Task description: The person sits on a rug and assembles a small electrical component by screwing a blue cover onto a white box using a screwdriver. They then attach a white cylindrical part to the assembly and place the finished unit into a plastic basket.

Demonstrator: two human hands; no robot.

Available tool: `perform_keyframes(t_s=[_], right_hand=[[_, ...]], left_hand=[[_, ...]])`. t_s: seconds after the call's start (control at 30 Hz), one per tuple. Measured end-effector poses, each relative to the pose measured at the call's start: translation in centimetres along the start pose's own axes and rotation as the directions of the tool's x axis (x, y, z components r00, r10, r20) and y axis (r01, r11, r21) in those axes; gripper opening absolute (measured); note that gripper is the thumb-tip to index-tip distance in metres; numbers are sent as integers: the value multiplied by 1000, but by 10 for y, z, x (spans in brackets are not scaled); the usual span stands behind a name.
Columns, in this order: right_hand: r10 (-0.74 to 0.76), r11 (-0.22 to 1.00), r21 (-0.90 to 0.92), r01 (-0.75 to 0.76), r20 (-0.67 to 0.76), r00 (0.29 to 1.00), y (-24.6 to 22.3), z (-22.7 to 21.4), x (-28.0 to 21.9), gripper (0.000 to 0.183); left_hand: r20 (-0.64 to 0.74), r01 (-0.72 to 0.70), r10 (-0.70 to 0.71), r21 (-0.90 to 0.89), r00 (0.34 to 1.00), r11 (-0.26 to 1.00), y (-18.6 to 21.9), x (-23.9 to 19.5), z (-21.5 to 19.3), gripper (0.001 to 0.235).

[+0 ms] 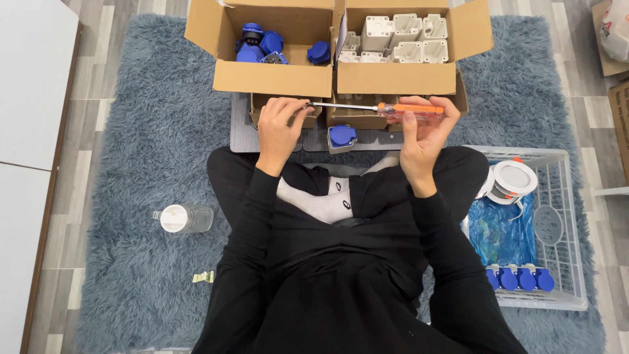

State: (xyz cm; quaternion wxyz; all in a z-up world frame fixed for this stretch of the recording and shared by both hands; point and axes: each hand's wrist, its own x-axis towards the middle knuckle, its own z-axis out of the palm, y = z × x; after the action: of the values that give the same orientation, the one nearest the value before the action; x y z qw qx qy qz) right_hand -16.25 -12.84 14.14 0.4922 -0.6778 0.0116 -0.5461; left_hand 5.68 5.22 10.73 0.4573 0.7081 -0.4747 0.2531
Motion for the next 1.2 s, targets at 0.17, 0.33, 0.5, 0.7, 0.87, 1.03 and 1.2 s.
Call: perform_keyframes(t_s=[0.17, 0.33, 0.5, 0.7, 0.87, 1.03, 1.2], right_hand=[[-19, 999, -27, 19, 14, 1000, -12, -5, 0, 38], [-27, 999, -32, 27, 21, 999, -19, -6, -4, 38], [-74, 995, -59, 76, 50, 996, -21, -11, -6, 39], [-112, 993, -36, 116, 80, 990, -14, -21, -9, 41], [-136, 988, -50, 144, 129, 982, -18, -30, -6, 41], [-169, 983, -41, 179, 180, 969, -21, -36, -3, 40], [-167, 983, -47, 179, 196, 966, -26, -31, -1, 41]], left_hand=[[-30, -14, 11, -89, 999, 996, 9, 1, -6, 9], [-41, -17, 12, -109, 999, 994, 14, -1, -10, 12], [-30, -36, 32, -153, 999, 988, 17, -5, -12, 12], [1, -18, 19, -189, 1000, 982, 27, -8, -20, 11], [19, -31, 35, -176, 999, 984, 31, -12, -23, 10], [19, -55, 59, -149, 998, 987, 33, -15, -22, 14], [6, -71, 72, -140, 997, 988, 35, -19, -18, 17]])
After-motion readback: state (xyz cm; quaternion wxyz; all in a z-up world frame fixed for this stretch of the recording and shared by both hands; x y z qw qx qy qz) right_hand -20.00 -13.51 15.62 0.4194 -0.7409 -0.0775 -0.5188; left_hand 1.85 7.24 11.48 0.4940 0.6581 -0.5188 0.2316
